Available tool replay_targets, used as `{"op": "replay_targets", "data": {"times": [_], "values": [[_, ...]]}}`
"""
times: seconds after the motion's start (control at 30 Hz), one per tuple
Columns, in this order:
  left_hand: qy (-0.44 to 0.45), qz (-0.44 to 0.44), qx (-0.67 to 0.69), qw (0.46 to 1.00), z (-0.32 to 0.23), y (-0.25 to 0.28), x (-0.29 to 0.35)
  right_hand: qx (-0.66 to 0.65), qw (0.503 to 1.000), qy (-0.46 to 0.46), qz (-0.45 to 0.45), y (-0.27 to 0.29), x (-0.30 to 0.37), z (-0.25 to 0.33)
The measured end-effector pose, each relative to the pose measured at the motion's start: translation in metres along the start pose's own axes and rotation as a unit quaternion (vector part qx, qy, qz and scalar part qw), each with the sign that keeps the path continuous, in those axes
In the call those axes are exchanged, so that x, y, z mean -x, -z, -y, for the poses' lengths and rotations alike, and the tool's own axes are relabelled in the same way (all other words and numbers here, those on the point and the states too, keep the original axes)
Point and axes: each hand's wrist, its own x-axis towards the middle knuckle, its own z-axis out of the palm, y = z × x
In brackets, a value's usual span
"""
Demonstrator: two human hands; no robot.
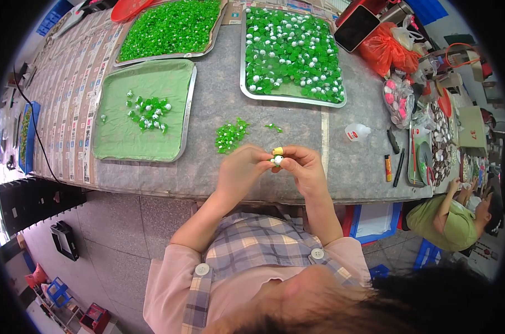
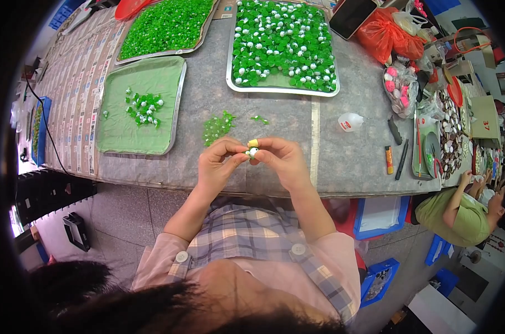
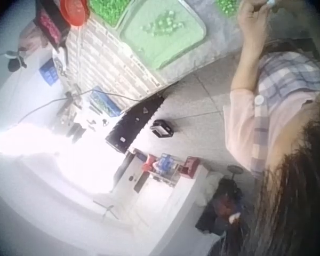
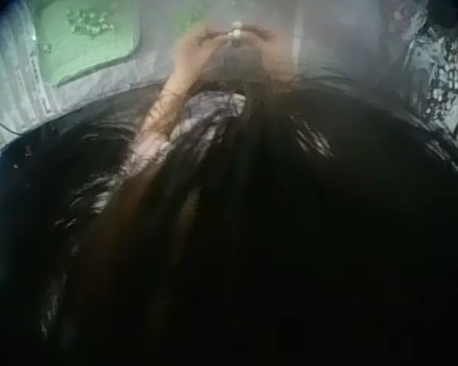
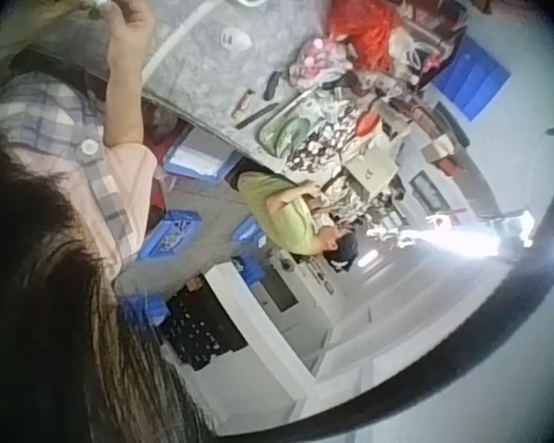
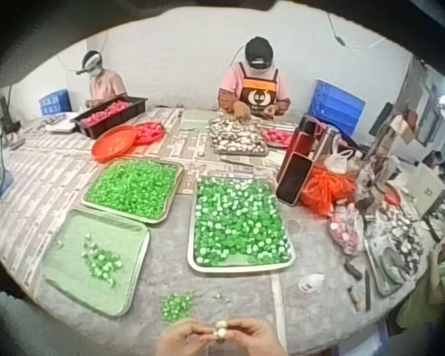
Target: The person assembles small figurines by picking up green body pieces, applying glue to them with a squeeze bottle, and pressing the head components onto each body by hand.
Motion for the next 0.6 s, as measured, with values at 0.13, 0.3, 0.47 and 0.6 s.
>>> {"op": "replay_targets", "data": {"times": [0.13,0.3,0.47,0.6], "values": [[-0.043,-0.015,-0.095,0.994,-0.008,0.000,-0.002,-0.040,0.998,-0.046,-0.014,0.001,-0.001,-0.004],[-0.051,-0.025,-0.132,0.990,-0.009,-0.002,-0.001,-0.028,0.998,-0.031,-0.047,-0.003,0.001,-0.009],[-0.035,-0.019,-0.160,0.986,-0.008,0.000,0.003,-0.003,0.998,-0.035,-0.058,-0.004,0.001,-0.016],[-0.012,-0.033,-0.133,0.991,0.000,0.008,0.003,0.042,0.998,-0.041,-0.026,-0.004,-0.008,-0.010]]}}
